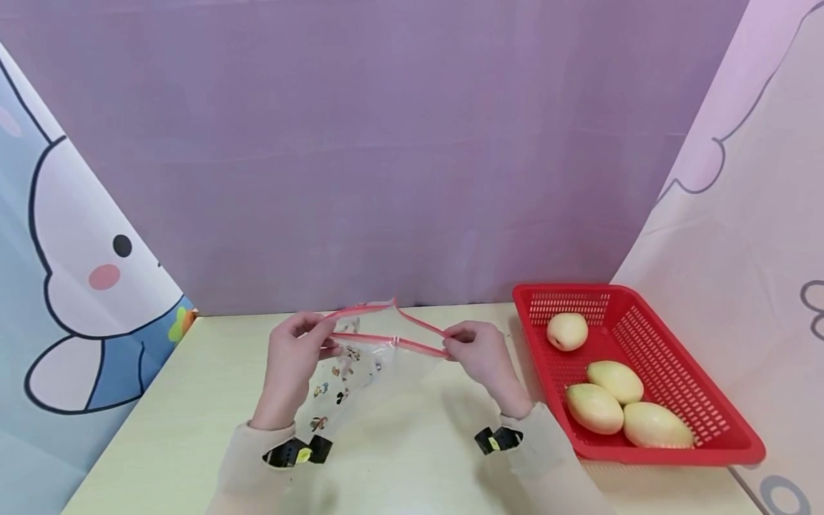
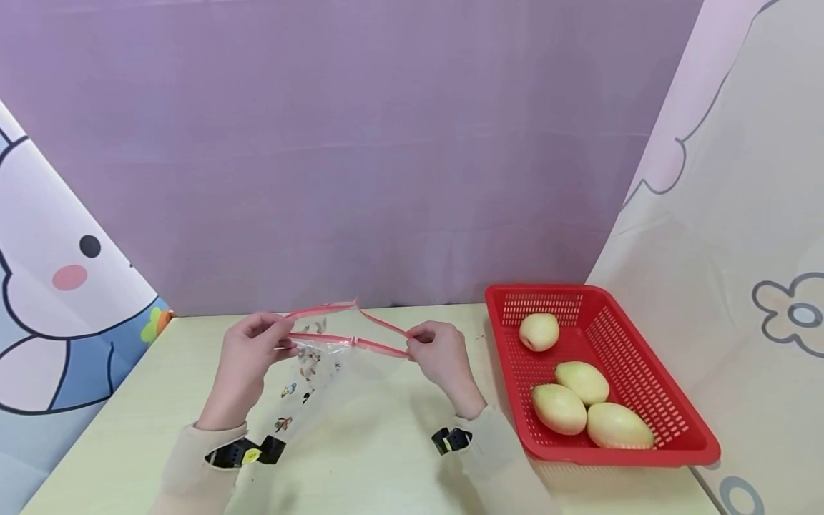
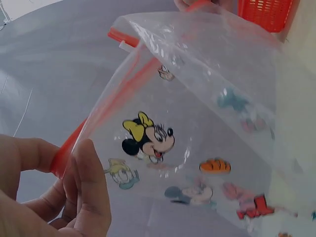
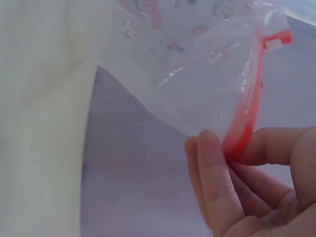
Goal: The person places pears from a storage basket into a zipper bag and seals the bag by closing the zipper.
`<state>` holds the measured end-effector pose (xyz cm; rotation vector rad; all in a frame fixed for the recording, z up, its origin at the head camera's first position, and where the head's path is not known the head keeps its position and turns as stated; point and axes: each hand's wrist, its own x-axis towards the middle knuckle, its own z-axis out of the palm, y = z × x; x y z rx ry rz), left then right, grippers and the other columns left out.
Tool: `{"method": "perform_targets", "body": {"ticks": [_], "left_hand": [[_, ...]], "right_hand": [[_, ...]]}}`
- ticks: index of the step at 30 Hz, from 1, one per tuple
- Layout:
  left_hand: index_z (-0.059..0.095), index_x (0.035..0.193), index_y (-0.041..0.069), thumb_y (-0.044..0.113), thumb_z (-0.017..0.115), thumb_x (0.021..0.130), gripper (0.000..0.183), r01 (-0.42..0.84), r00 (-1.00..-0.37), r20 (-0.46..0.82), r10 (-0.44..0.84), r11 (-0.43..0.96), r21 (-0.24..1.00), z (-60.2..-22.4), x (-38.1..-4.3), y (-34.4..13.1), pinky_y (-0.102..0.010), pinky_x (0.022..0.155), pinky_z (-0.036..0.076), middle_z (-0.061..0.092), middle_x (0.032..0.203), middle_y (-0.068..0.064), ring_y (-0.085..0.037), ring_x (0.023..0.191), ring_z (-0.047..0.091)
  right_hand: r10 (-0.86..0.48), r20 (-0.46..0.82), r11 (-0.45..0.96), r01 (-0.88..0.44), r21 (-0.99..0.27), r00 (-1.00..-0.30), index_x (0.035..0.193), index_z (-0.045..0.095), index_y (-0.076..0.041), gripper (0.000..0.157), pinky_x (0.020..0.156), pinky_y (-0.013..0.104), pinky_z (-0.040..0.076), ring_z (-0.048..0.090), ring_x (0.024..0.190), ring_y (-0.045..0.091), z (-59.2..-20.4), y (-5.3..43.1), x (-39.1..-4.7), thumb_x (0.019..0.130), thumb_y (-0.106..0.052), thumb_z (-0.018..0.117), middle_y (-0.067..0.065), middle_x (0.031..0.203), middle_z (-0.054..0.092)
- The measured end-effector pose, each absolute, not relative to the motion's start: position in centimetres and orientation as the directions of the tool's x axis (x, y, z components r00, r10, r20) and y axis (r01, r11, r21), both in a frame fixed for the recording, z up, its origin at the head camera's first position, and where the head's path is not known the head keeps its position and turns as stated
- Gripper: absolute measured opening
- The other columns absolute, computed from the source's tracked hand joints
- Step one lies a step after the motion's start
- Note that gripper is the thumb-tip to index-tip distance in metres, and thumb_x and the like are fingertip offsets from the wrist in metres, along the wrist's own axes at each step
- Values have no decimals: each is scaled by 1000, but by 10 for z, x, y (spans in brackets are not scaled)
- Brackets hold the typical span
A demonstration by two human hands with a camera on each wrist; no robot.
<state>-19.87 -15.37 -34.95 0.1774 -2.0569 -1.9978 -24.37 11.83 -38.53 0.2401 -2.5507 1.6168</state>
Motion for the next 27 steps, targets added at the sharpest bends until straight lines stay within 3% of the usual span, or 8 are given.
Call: {"method": "perform_targets", "body": {"ticks": [7, 15, 20, 27], "left_hand": [[63, 98, -8, 8, 63, 99, 16, 91, -955, 121, -272, 118, 989, -352, -197, -158, -31, 74, 62, 61, 89, -12, -18, 75, 67], [63, 99, -9, 6, 60, 99, 15, 74, -975, 97, -201, 121, 990, -355, -197, -161, -33, 85, 61, 59, 107, -15, -23, 92, 66], [63, 109, -8, 4, 59, 99, 15, 87, -986, 103, -133, 116, 989, -353, -197, -156, -35, 84, 61, 62, 107, -19, -23, 90, 68], [68, 120, 1, 6, 60, 100, 22, 146, -986, 160, -50, 214, 966, -348, -195, -146, -34, 80, 62, 66, 105, -19, -24, 86, 67]], "right_hand": [[-53, 201, 496, -201, -845, -978, 106, 77, -3, 16, 73, 37, 62, 73, 77, 19, -369, 128, -239, 93, -10, 72, 10, 95, 75], [-64, 235, 534, -232, -813, -970, 106, 77, -3, 17, 70, 34, 60, 73, 77, 20, -354, 135, -236, 93, -10, 69, 9, 93, 76], [-79, 277, 534, -275, -799, -958, 106, 77, -2, 18, 67, 33, 57, 71, 75, 20, -342, 137, -232, 92, -9, 68, 8, 90, 75], [-89, 350, 533, -342, -774, -932, 101, 79, -4, 15, 62, 32, 54, 65, 69, 19, -334, 136, -228, 90, -8, 70, 6, 83, 74]]}}
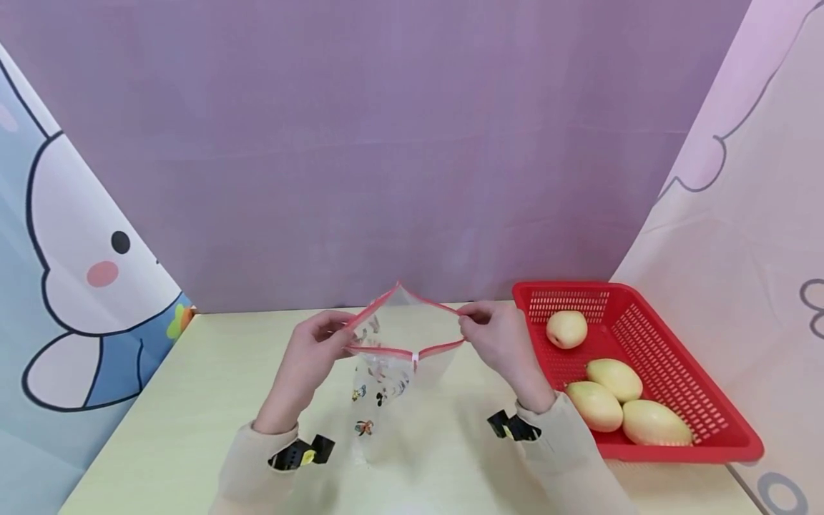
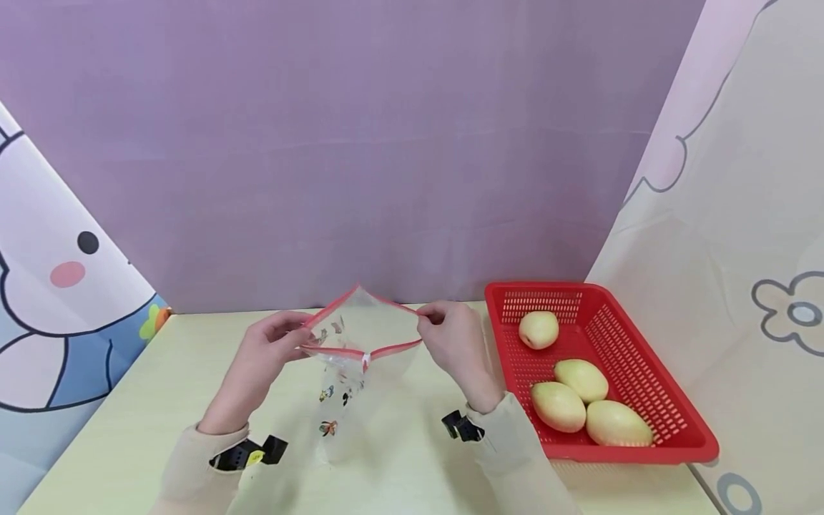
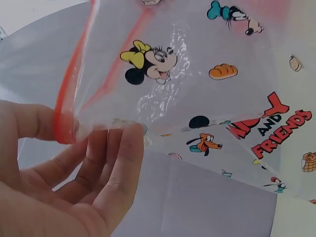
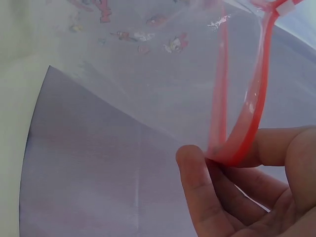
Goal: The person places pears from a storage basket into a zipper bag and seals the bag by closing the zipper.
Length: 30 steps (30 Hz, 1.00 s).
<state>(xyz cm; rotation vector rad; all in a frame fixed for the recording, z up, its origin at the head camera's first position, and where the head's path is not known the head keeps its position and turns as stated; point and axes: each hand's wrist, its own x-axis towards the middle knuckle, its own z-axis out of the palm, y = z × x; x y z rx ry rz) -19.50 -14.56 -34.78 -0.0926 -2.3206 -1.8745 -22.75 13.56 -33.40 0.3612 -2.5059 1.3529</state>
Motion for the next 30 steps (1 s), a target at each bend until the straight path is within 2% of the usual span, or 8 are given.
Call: {"method": "perform_targets", "body": {"ticks": [4, 7, 9, 15, 21, 30], "left_hand": [[70, 121, 4, 11, 67, 98, 24, 190, -981, 195, 3, 247, 950, -346, -195, -140, -30, 78, 59, 66, 98, -16, -25, 86, 65], [71, 121, 5, 16, 73, 96, 27, 212, -977, 211, 35, 267, 940, -345, -197, -139, -30, 74, 55, 65, 93, -13, -25, 84, 63], [72, 120, 4, 18, 74, 95, 29, 216, -976, 213, 41, 261, 941, -346, -198, -138, -31, 75, 56, 64, 91, -12, -23, 82, 62], [71, 117, -2, 17, 72, 97, 27, 200, -979, 205, -4, 199, 959, -348, -200, -139, -36, 77, 62, 64, 95, -19, -21, 80, 64], [71, 118, -1, 17, 70, 98, 27, 197, -976, 209, -58, 170, 966, -348, -200, -141, -31, 75, 62, 67, 103, -21, -18, 80, 66], [70, 113, -4, 13, 70, 97, 24, 243, -965, 253, -65, 129, 961, -352, -201, -134, -32, 71, 62, 66, 93, -18, -17, 74, 64]], "right_hand": [[-89, 391, 533, -375, -758, -916, 99, 79, -4, 14, 61, 32, 54, 65, 68, 18, -332, 135, -225, 90, -8, 70, 5, 80, 73], [-87, 404, 528, -386, -756, -910, 101, 80, -4, 14, 60, 32, 55, 66, 68, 18, -331, 135, -224, 90, -8, 71, 5, 81, 73], [-91, 406, 519, -391, -760, -910, 103, 79, -4, 15, 61, 31, 55, 67, 69, 18, -331, 135, -224, 90, -7, 72, 5, 83, 74], [-102, 406, 508, -398, -763, -908, 105, 79, -3, 16, 62, 29, 56, 68, 72, 18, -331, 138, -227, 92, -7, 71, 7, 86, 74], [-115, 386, 510, -388, -768, -915, 106, 78, -2, 16, 64, 30, 56, 68, 71, 18, -329, 142, -226, 93, -8, 70, 9, 87, 75], [-176, 323, 497, -367, -786, -930, 108, 76, -3, 17, 68, 31, 59, 70, 70, 16, -324, 142, -223, 94, -11, 72, 6, 88, 74]]}}
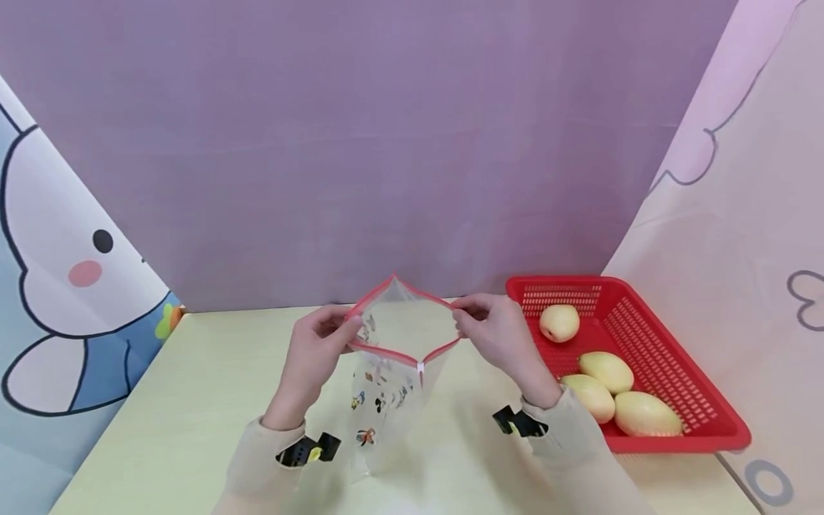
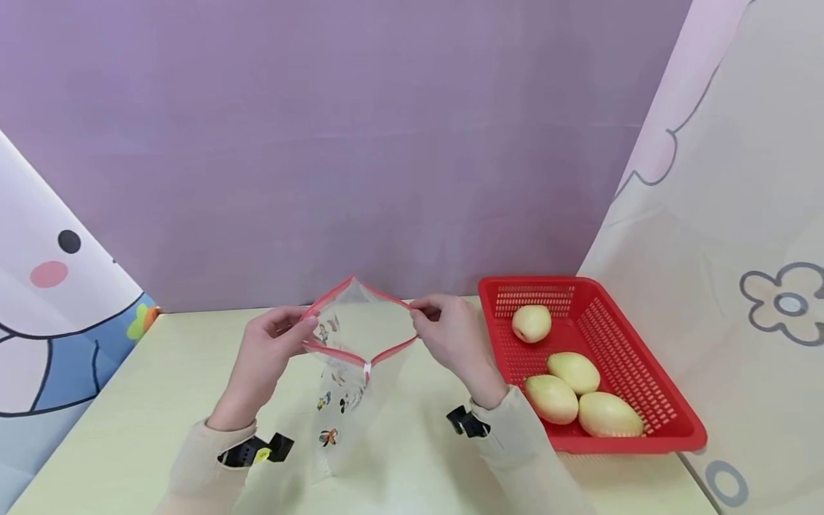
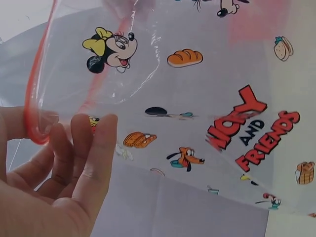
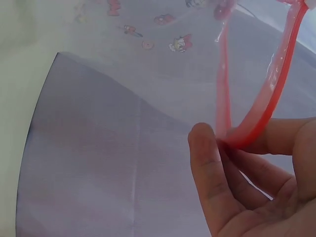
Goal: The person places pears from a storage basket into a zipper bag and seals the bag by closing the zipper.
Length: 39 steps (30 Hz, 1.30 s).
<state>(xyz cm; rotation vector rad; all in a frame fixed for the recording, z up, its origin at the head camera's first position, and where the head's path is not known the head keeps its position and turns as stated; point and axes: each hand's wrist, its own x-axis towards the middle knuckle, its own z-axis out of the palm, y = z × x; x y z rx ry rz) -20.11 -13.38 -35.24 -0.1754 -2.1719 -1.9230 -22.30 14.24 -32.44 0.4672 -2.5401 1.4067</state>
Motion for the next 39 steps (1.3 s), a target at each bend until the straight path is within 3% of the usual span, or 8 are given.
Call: {"method": "perform_targets", "body": {"ticks": [12, 23, 29, 35, 39], "left_hand": [[72, 109, -1, 14, 72, 96, 20, 292, -952, 300, -67, 102, 951, -360, -210, -118, -30, 68, 61, 64, 90, -20, -19, 73, 64], [72, 109, 0, 16, 74, 96, 21, 280, -956, 286, -56, 101, 955, -361, -212, -110, -30, 69, 61, 65, 90, -20, -20, 73, 65], [73, 109, 1, 16, 73, 96, 19, 285, -954, 293, -63, 112, 952, -362, -213, -112, -28, 67, 60, 65, 91, -20, -20, 73, 64], [73, 108, 1, 15, 73, 96, 19, 285, -955, 292, -57, 100, 953, -362, -213, -112, -28, 68, 60, 65, 91, -20, -20, 73, 63], [72, 109, 0, 15, 73, 96, 20, 285, -955, 291, -52, 95, 954, -362, -212, -112, -28, 68, 60, 65, 91, -19, -19, 74, 63]], "right_hand": [[-219, 297, 557, -369, -744, -929, 103, 77, -11, 11, 71, 35, 58, 68, 73, 14, -317, 156, -215, 95, -14, 72, 0, 82, 73], [-259, 360, 644, -438, -627, -896, 114, 75, -7, 20, 76, 35, 60, 69, 88, 19, -304, 177, -199, 94, -13, 72, 4, 105, 74], [-284, 249, 737, -377, -561, -926, 131, 67, -8, 42, 91, 48, 58, 66, 110, 28, -302, 193, -193, 95, -29, 73, 8, 125, 68], [-257, 161, 841, -302, -449, -953, 149, 52, -9, 74, 102, 61, 48, 50, 133, 38, -304, 208, -189, 93, -56, 67, 13, 147, 54], [-255, 139, 882, -289, -373, -957, 154, 44, -10, 84, 104, 67, 43, 40, 139, 43, -307, 216, -188, 92, -64, 61, 18, 153, 46]]}}
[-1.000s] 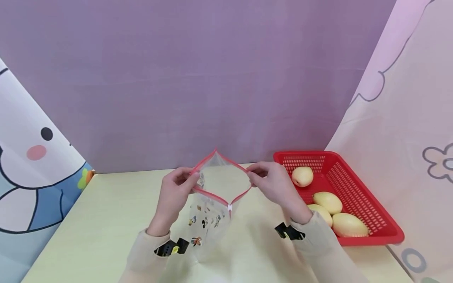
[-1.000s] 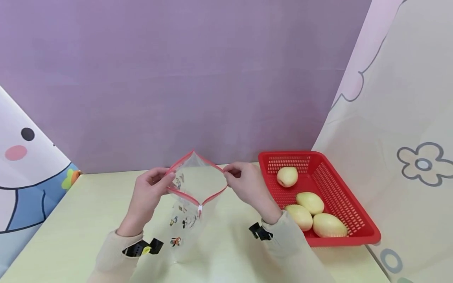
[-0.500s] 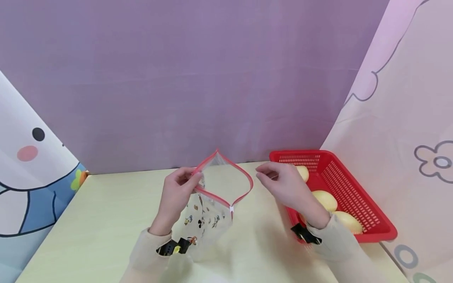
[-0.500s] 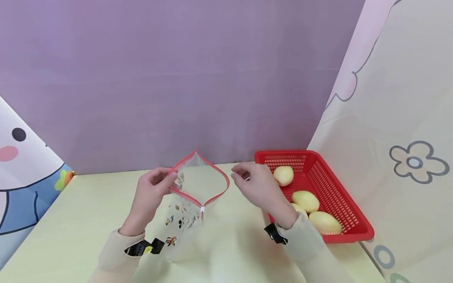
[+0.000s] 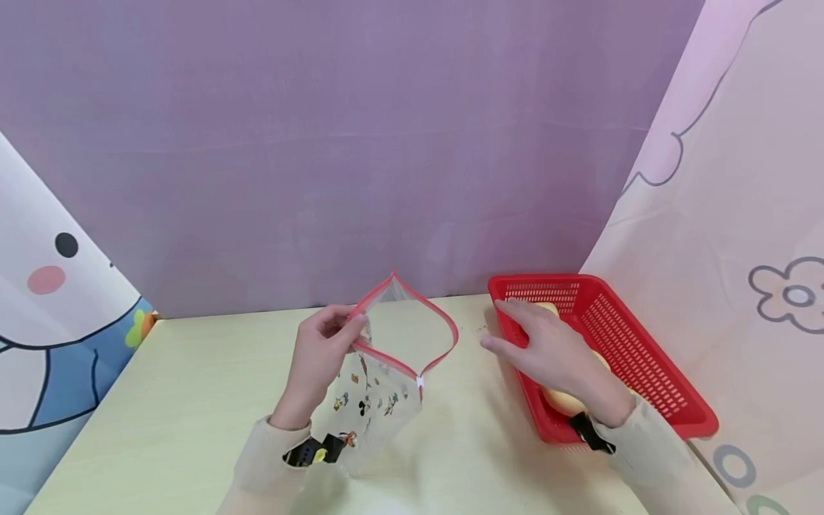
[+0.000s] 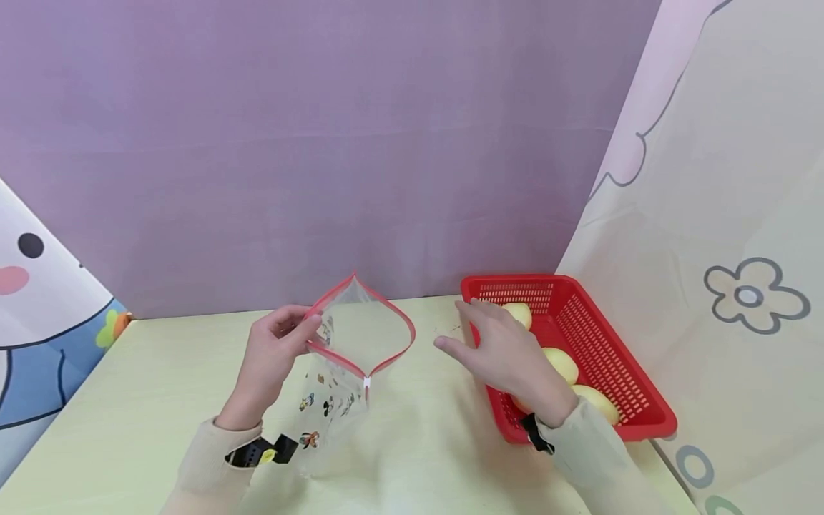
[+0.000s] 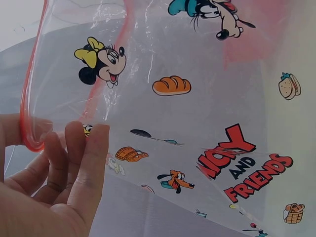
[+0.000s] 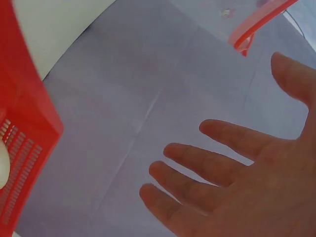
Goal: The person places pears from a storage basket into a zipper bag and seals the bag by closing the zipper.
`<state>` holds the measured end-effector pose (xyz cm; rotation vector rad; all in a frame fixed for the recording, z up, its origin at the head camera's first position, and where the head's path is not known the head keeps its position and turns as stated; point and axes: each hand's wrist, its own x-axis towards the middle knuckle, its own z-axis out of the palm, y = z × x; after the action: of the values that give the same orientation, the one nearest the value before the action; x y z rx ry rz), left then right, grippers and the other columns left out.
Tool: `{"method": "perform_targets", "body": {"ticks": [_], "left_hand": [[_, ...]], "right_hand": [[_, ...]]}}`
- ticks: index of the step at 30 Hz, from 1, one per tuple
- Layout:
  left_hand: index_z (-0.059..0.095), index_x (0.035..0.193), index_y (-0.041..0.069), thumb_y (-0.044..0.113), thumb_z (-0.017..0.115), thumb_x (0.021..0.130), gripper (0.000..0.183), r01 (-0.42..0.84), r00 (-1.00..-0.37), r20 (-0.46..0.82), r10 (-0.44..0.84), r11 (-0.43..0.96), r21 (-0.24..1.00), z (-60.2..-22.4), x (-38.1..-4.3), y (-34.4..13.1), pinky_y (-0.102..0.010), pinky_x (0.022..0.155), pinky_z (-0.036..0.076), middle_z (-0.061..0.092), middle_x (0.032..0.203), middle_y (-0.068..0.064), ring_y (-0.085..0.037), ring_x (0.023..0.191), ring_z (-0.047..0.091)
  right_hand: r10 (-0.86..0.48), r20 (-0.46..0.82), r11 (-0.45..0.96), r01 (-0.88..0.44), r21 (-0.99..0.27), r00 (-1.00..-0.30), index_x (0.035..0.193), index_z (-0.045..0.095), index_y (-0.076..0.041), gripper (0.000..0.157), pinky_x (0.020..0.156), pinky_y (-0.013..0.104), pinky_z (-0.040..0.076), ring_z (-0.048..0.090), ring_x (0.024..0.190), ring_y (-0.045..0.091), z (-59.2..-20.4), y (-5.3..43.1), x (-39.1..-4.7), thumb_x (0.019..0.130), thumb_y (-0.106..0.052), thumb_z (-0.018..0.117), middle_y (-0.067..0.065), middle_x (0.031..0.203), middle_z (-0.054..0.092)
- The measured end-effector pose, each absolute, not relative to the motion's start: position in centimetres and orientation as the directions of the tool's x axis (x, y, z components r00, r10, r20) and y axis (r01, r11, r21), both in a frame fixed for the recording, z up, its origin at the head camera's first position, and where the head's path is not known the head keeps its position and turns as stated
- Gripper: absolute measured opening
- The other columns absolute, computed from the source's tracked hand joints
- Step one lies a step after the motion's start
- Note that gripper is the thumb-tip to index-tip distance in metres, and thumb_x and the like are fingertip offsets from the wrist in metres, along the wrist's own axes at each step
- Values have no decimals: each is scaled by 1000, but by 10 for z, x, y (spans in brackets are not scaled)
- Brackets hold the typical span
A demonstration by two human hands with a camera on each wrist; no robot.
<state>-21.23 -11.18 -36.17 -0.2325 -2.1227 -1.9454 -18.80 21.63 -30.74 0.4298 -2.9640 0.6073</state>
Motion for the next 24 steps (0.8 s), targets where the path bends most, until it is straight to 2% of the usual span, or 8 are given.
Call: {"method": "perform_targets", "body": {"ticks": [5, 9, 18, 24], "left_hand": [[73, 110, 1, 15, 73, 96, 20, 284, -956, 290, -52, 91, 954, -362, -210, -111, -28, 68, 60, 66, 91, -19, -20, 74, 64], [73, 111, 0, 15, 73, 96, 21, 286, -955, 293, -57, 96, 953, -362, -209, -111, -28, 69, 61, 65, 91, -20, -19, 74, 64], [73, 109, 2, 15, 73, 96, 19, 289, -954, 295, -57, 100, 952, -362, -210, -111, -29, 69, 61, 66, 91, -19, -20, 74, 63], [74, 108, 2, 16, 74, 96, 19, 285, -955, 291, -57, 96, 954, -362, -209, -111, -29, 69, 61, 65, 90, -19, -19, 74, 64]], "right_hand": [[-251, 127, 919, -278, -281, -960, 159, 35, -10, 92, 112, 71, 27, 26, 146, 49, -315, 230, -188, 92, -69, 57, 24, 160, 32], [-221, 109, 935, -242, -258, -969, 160, 30, -9, 97, 115, 72, 19, 19, 148, 51, -322, 242, -188, 90, -71, 57, 27, 163, 22], [-156, 103, 943, -179, -281, -982, 162, 23, -7, 100, 116, 72, 14, 12, 147, 56, -342, 269, -189, 92, -71, 55, 31, 164, 14], [-129, 65, 939, -143, -314, -989, 162, 20, -8, 103, 113, 75, 15, 11, 146, 57, -356, 287, -188, 91, -72, 56, 33, 163, 12]]}}
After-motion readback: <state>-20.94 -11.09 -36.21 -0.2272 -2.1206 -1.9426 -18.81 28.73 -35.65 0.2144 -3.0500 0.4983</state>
